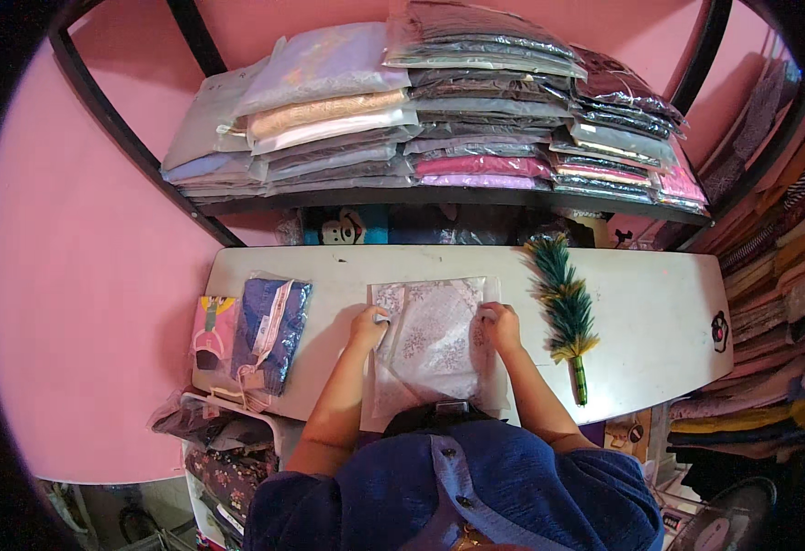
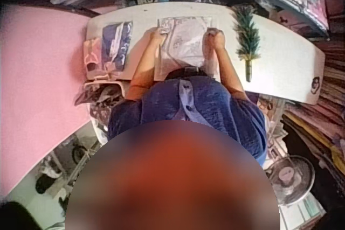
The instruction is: Dusting packaged clothes with a feather duster and organizing them on shelves in a stockroom.
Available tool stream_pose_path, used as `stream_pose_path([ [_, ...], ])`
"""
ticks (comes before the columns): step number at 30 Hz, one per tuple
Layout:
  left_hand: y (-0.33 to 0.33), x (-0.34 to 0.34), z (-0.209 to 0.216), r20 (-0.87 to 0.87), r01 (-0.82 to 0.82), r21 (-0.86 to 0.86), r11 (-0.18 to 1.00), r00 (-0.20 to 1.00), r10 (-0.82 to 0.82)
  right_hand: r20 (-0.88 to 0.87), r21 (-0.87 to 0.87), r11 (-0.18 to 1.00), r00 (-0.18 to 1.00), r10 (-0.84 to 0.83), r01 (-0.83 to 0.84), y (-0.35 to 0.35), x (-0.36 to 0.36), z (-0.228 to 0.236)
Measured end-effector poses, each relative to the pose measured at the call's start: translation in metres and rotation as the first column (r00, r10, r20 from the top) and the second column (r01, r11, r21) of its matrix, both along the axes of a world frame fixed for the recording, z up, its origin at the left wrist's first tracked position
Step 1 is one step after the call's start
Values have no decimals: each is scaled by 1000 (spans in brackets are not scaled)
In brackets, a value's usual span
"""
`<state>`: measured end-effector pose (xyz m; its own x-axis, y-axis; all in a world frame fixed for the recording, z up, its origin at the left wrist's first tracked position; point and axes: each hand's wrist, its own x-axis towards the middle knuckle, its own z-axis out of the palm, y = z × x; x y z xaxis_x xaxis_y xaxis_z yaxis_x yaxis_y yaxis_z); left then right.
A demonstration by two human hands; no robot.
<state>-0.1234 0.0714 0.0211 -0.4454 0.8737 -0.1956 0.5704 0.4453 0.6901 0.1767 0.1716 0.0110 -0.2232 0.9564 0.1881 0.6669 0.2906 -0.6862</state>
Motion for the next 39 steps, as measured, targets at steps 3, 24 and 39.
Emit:
stream_pose_path([
  [3,-8,-5,-3,104,13,14,1000,994,-15,-25,10,994,994,107,-107,0,-1,7],
  [24,-61,-8,129,347,64,250,966,926,-151,-180,183,982,981,69,-35,-48,1,143],
  [39,70,6,439,-224,278,771,574,961,-164,-227,860,508,925,305,43,48,20,421],
])
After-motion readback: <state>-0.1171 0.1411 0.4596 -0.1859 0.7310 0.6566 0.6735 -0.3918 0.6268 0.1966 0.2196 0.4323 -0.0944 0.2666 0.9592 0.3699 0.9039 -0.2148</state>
